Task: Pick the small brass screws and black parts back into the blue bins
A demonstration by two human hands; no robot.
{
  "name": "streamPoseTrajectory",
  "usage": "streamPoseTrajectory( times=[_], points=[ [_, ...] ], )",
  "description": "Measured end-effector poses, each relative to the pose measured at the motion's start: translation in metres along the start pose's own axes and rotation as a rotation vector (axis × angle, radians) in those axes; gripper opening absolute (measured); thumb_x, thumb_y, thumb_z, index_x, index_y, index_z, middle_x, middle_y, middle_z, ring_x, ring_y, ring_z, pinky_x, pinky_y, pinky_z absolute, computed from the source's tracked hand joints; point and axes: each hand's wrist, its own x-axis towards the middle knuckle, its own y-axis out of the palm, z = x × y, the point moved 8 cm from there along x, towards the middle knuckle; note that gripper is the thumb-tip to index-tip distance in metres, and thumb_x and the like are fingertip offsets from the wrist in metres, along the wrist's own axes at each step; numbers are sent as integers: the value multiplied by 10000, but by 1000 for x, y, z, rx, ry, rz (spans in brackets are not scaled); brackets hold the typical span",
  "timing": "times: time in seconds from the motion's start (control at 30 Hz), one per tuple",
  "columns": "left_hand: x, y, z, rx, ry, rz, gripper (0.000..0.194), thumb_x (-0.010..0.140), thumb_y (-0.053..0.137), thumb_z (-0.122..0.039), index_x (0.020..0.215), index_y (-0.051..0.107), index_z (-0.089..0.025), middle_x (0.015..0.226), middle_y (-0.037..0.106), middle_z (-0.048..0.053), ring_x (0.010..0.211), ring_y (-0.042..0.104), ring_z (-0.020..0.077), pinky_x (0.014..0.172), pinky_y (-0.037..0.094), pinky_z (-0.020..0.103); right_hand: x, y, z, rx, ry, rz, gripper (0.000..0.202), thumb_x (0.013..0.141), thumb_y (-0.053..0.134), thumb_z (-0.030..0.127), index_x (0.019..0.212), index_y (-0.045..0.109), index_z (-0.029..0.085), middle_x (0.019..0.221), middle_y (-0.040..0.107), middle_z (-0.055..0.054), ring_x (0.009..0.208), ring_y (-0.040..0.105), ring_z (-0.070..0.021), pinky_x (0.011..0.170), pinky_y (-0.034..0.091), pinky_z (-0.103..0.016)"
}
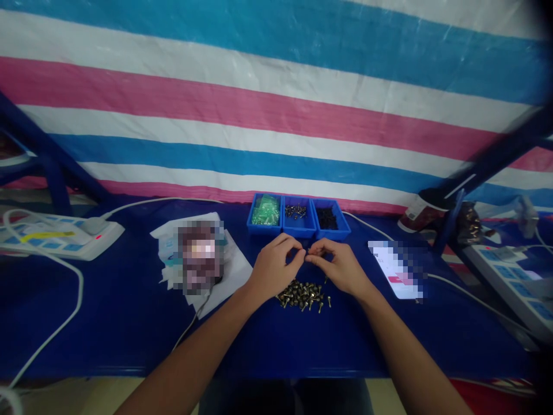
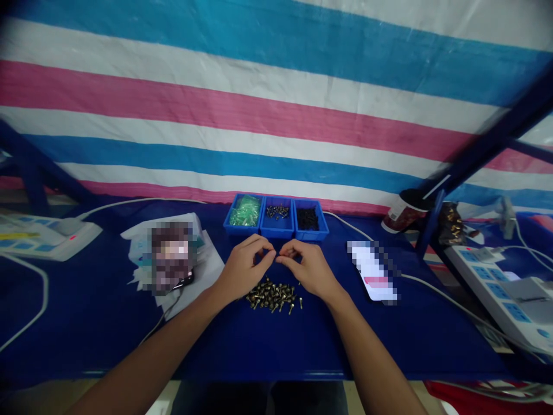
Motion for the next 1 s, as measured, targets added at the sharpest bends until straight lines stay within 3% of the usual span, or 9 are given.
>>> streamPoseTrajectory(
  times=[0.13,0.3,0.43,0.6,0.73,1.0],
  points=[
    [-1,2,-1,1,2,32,153,936,515,-296,910,640,-212,972,632,20,792,583,156,723,453,305,0,-1,2,-33,-28,-52,157,825,687,349,880,677,202,771,688,-20,679,631,-158,543,449,-244],
    [-1,8,-3,-43,31,84,171,951,495,-301,934,642,-215,950,628,20,818,585,159,766,459,315,-1,-1,3,-36,-76,-68,249,827,663,246,1075,668,223,830,702,-16,708,641,-154,568,475,-241],
    [-1,10,-5,-67,51,108,172,946,503,-302,931,646,-208,918,623,28,799,582,160,734,458,312,-2,-2,9,-105,-136,-70,145,803,671,180,943,695,214,780,697,1,677,633,-139,619,484,-241],
    [1,11,-4,-118,17,146,161,926,519,-277,867,641,-191,848,617,18,739,568,147,681,441,293,-4,-2,14,-192,-184,-97,31,817,673,235,821,663,207,715,663,2,652,614,-148,604,458,-253],
    [2,12,-3,-193,-24,181,174,923,513,-264,849,649,-184,840,630,18,754,581,148,691,440,291,-5,4,15,-269,-205,-53,128,833,673,293,747,622,214,687,641,2,637,585,-154,639,449,-284],
    [5,9,6,-280,-128,195,208,932,506,-315,854,639,-175,823,642,22,752,584,156,677,446,285,-3,4,27,-145,-215,52,131,917,589,315,967,682,238,887,709,-22,769,638,-169,719,482,-294]
  ],
)
